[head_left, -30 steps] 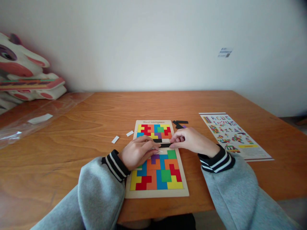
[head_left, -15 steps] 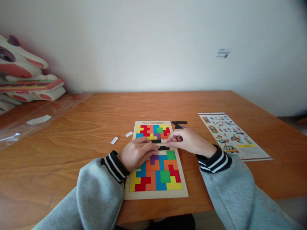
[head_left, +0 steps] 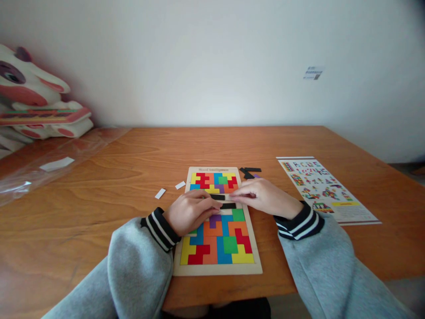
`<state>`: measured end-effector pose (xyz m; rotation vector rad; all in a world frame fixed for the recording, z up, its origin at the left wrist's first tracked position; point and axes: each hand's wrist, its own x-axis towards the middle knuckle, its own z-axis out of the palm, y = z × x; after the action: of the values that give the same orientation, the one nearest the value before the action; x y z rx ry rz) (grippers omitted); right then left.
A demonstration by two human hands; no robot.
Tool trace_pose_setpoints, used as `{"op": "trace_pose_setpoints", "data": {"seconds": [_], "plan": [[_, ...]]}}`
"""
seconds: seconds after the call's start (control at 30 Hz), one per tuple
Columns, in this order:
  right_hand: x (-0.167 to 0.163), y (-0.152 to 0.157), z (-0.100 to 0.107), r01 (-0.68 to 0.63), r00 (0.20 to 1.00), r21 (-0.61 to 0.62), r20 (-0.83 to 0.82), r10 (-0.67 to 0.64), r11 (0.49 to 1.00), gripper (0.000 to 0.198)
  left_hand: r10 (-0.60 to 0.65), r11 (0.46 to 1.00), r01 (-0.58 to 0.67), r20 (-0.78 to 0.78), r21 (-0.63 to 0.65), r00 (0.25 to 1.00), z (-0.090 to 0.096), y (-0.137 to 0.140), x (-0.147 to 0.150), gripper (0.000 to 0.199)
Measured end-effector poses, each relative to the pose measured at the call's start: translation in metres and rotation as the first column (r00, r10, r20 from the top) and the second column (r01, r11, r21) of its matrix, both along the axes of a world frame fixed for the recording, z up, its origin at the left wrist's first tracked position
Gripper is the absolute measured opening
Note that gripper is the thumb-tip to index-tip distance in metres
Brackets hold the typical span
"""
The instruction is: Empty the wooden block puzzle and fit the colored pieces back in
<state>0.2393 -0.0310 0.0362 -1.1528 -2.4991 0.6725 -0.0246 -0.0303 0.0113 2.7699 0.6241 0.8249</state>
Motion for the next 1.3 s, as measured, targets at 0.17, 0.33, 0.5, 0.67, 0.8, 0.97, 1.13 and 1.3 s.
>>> {"op": "trace_pose_setpoints", "data": {"seconds": [0.17, 0.33, 0.5, 0.67, 0.8, 0.97, 1.13, 1.3], "plan": [[-0.004, 0.001, -0.006, 0.179, 0.984, -0.039, -0.002, -0.179, 0.983, 0.02, -0.005, 1.0, 0.005, 0.004, -0.012, 1.0, 0.0, 0.001, 0.0, 0.022], [-0.003, 0.001, -0.009, 0.228, 0.969, -0.189, -0.054, -0.241, 0.955, 0.022, -0.023, 0.998, 0.022, -0.01, -0.051, 1.0, 0.002, 0.001, -0.001, 0.022], [-0.002, 0.002, -0.009, 0.219, 0.965, -0.213, -0.101, -0.244, 0.952, 0.028, -0.052, 0.996, 0.052, 0.0, -0.071, 0.999, 0.002, 0.001, -0.001, 0.019], [-0.004, 0.001, -0.003, 0.249, 0.942, -0.179, -0.186, -0.281, 0.952, 0.029, -0.053, 0.992, 0.057, 0.039, -0.11, 0.998, 0.003, 0.001, 0.0, 0.015], [-0.018, -0.006, 0.002, 0.224, 0.897, -0.22, -0.335, -0.289, 0.95, 0.032, -0.032, 0.984, 0.062, 0.173, -0.17, 0.984, 0.008, -0.001, 0.002, 0.012], [-0.034, -0.012, -0.003, 0.149, 0.872, -0.204, -0.434, -0.226, 0.968, 0.029, 0.051, 0.971, 0.024, 0.304, -0.239, 0.951, 0.011, -0.004, 0.004, 0.01], [-0.032, -0.009, -0.008, 0.207, 0.874, -0.128, -0.422, -0.242, 0.97, 0.025, 0.293, 0.918, -0.15, 0.371, -0.368, 0.881, 0.008, -0.001, 0.003, 0.013], [-0.029, -0.007, -0.014, -0.015, 0.995, 0.225, -0.09, 0.036, 0.974, 0.036, 0.461, 0.815, -0.225, 0.362, -0.533, 0.81, 0.004, 0.005, 0.001, 0.022]]}}
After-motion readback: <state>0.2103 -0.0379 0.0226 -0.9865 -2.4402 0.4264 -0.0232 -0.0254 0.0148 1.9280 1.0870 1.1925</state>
